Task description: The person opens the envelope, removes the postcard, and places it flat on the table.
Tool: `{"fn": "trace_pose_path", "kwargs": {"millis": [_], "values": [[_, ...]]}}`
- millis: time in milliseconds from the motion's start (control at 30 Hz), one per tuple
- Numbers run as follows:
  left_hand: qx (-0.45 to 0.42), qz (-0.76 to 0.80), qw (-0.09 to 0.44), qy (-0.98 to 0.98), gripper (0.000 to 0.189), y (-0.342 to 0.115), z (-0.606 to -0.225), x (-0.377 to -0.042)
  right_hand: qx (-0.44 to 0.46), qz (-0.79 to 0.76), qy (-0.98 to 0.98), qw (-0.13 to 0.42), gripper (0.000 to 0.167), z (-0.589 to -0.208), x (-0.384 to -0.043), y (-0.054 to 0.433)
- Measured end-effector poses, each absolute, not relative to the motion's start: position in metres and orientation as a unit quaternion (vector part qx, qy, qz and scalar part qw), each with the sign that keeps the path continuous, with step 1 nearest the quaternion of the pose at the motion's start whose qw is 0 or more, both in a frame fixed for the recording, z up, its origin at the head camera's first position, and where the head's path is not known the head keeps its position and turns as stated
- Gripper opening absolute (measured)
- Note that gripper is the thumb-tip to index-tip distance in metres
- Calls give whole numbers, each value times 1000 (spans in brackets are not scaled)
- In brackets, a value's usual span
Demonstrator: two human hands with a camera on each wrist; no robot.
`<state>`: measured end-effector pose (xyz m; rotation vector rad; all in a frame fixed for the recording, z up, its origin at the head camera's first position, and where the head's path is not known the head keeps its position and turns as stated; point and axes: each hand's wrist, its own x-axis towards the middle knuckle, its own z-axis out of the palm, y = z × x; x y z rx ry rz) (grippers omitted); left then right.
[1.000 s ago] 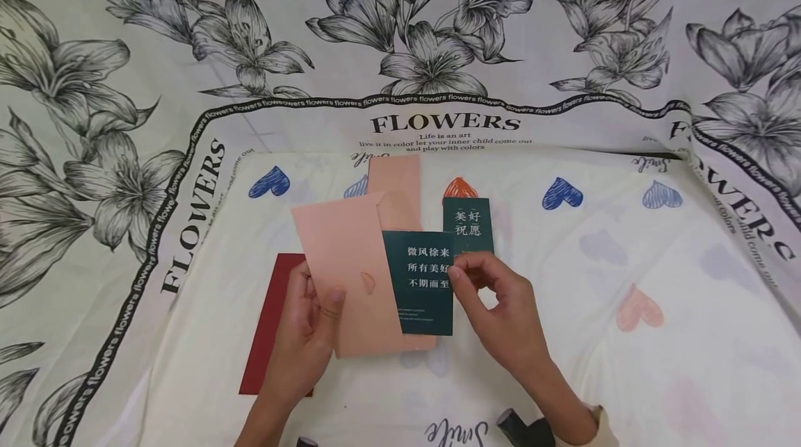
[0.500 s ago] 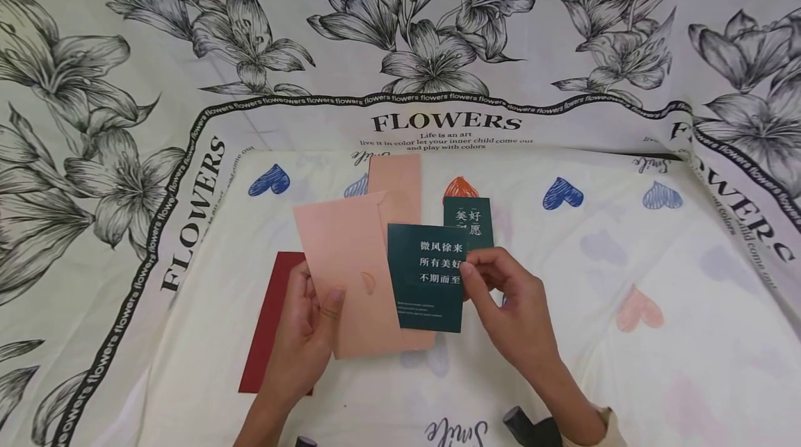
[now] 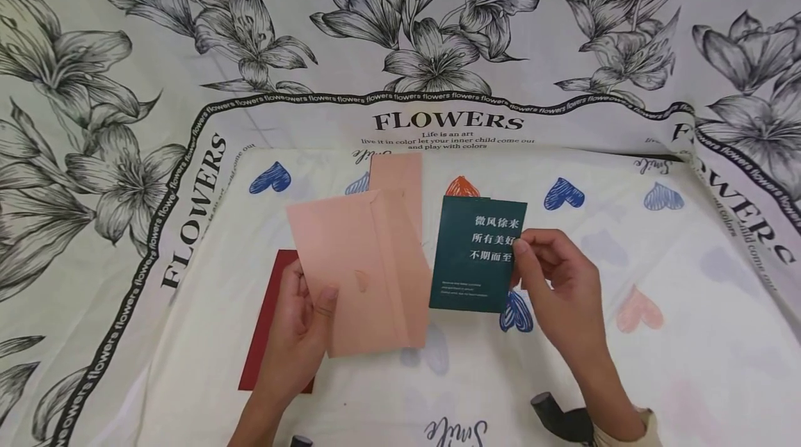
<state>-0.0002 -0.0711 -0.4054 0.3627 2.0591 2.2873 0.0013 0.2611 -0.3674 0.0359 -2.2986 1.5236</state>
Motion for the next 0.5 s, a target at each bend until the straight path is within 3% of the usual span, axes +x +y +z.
{"fn": "trace_pose_path", "kwargs": {"millis": [233,500], "values": [[110,731,21,673,45,-71,-403,1,-44,480,-855,193,19,-369,-6,292],[94,708,11,700,45,-71,-404,2,-103,417,-892,140,33,-387,-29,339]]}}
